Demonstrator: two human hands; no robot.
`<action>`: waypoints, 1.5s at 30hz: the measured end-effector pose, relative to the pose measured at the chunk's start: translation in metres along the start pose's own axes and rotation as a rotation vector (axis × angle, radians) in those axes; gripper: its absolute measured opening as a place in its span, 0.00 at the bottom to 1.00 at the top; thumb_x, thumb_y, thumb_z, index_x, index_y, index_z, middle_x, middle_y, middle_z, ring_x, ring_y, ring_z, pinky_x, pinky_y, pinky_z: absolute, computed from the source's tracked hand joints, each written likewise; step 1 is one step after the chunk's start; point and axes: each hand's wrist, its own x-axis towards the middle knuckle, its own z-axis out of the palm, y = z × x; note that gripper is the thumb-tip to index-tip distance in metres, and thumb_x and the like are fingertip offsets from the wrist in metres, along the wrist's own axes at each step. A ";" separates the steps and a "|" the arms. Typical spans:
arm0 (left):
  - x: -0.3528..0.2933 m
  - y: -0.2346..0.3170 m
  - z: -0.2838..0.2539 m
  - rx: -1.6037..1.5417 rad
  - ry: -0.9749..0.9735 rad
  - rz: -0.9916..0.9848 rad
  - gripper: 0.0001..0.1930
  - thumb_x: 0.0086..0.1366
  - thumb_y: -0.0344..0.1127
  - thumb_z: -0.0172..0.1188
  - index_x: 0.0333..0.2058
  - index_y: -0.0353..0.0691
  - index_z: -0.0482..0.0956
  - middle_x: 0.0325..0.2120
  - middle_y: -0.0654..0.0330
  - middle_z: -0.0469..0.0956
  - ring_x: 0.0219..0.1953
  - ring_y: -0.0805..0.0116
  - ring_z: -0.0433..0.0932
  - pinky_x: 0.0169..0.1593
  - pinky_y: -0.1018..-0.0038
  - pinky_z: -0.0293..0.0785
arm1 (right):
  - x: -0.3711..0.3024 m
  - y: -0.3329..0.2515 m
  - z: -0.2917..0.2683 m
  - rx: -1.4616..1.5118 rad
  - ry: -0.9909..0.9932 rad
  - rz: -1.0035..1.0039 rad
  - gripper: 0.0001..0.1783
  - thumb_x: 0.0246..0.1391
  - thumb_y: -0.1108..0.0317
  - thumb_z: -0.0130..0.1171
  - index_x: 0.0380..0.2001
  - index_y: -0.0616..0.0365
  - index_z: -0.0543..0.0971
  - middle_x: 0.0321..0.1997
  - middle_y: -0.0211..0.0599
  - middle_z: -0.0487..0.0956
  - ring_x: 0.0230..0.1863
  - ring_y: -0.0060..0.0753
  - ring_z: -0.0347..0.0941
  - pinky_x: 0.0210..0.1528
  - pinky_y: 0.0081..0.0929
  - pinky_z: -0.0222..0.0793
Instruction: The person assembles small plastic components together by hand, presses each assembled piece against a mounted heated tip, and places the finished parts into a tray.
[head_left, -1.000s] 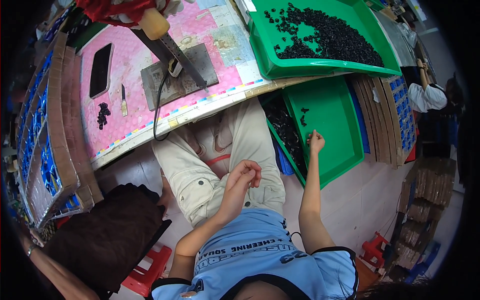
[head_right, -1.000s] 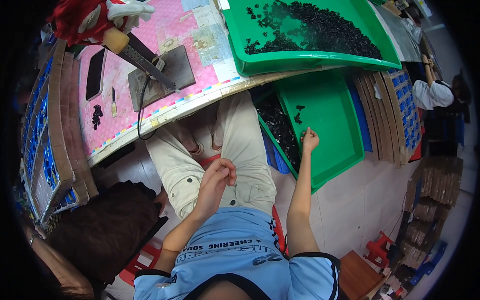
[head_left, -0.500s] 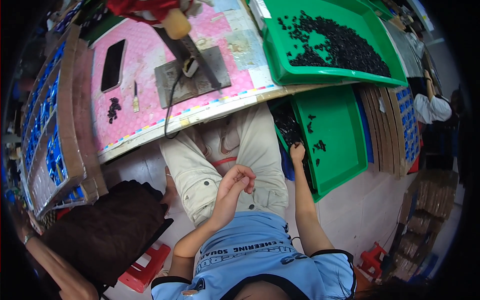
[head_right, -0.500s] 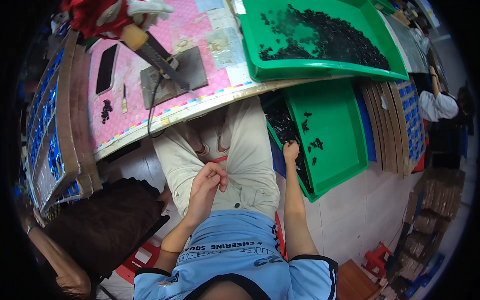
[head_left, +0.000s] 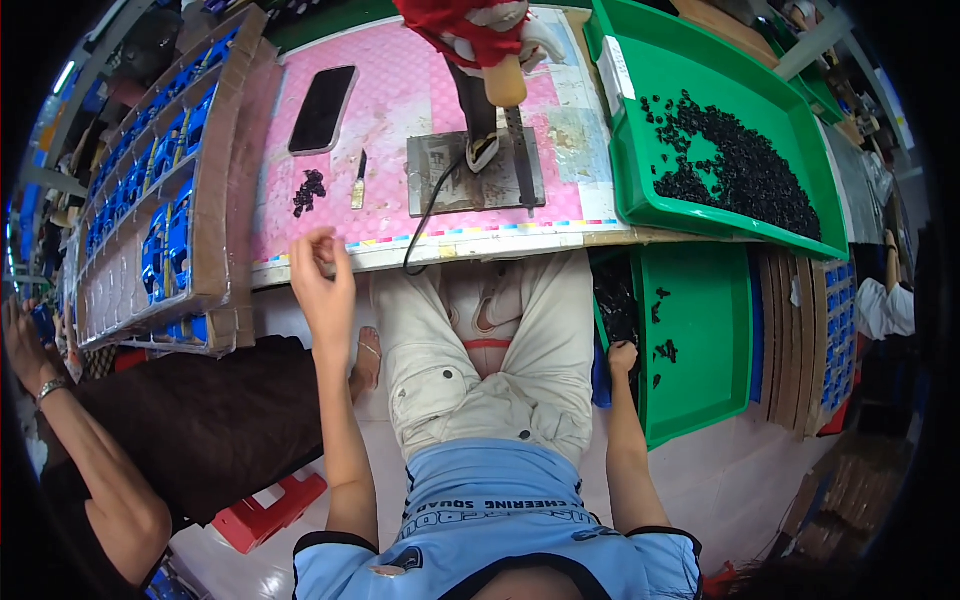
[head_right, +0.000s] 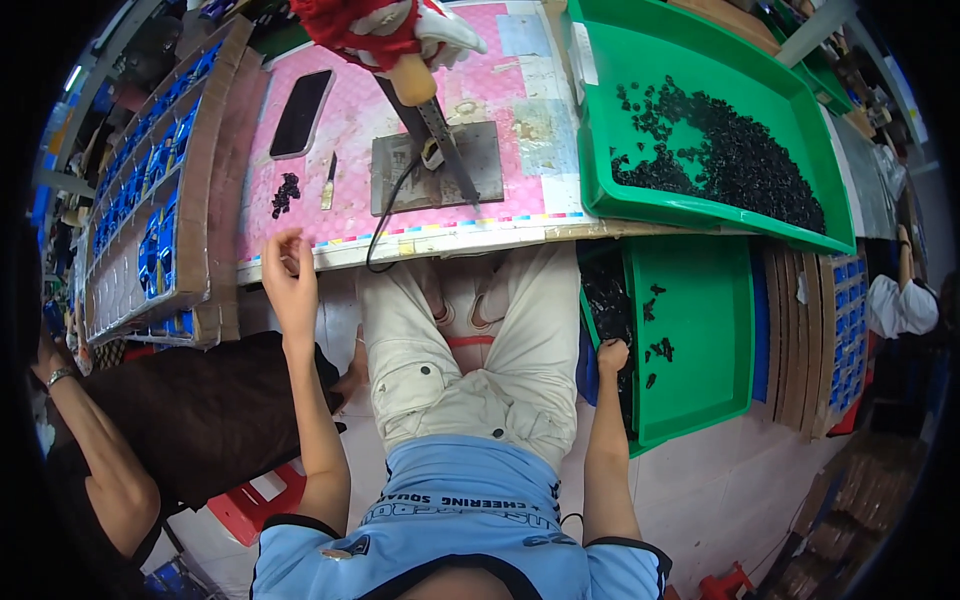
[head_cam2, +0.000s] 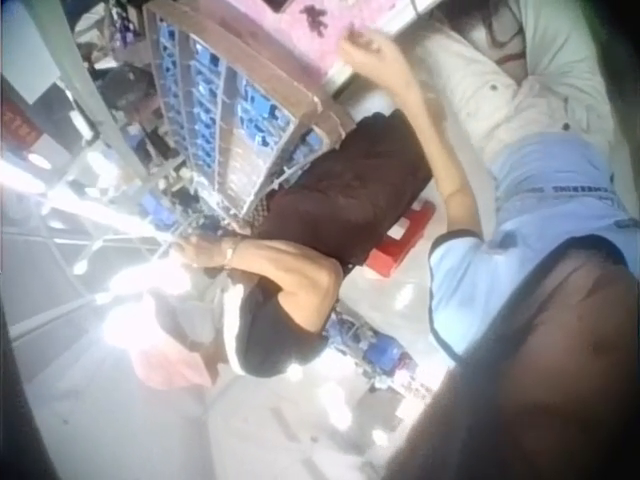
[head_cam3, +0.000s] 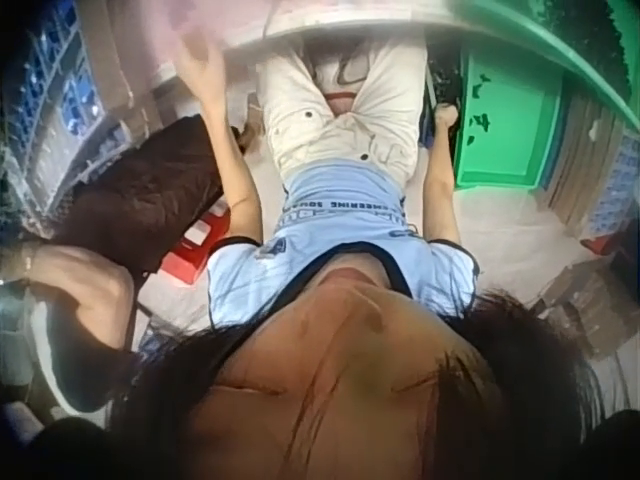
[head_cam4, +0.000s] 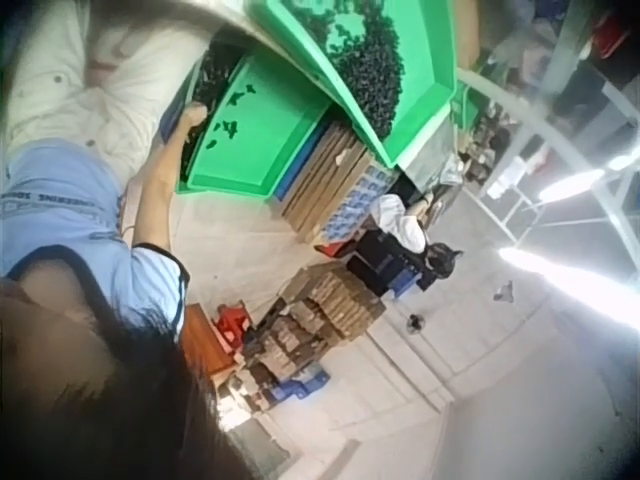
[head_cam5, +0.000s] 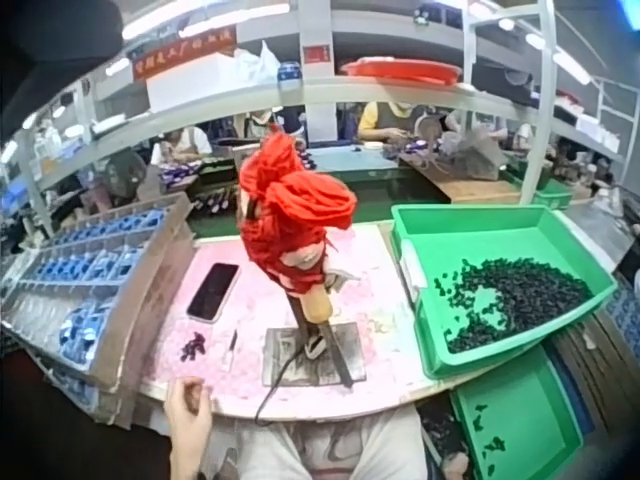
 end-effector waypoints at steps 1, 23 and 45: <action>0.011 -0.013 -0.003 0.174 0.078 0.085 0.07 0.53 0.28 0.51 0.31 0.35 0.70 0.24 0.60 0.66 0.28 0.71 0.65 0.34 0.78 0.62 | -0.004 -0.004 -0.004 0.004 -0.004 -0.010 0.09 0.40 0.66 0.50 0.22 0.59 0.75 0.28 0.51 0.74 0.32 0.51 0.71 0.34 0.38 0.68; -0.032 0.036 0.006 -0.826 -0.172 -0.233 0.03 0.53 0.27 0.50 0.27 0.36 0.66 0.26 0.65 0.65 0.28 0.79 0.62 0.34 0.83 0.58 | -0.125 -0.170 -0.169 1.053 0.010 -0.577 0.05 0.49 0.72 0.47 0.25 0.63 0.68 0.34 0.36 0.72 0.25 0.16 0.61 0.29 0.16 0.60; -0.106 0.097 0.024 -1.114 -0.834 -0.324 0.05 0.53 0.25 0.48 0.30 0.36 0.63 0.30 0.62 0.60 0.34 0.76 0.60 0.41 0.81 0.56 | -0.235 -0.232 -0.278 1.683 -0.530 -0.733 0.13 0.51 0.68 0.45 0.36 0.67 0.63 0.39 0.48 0.67 0.42 0.36 0.66 0.44 0.29 0.65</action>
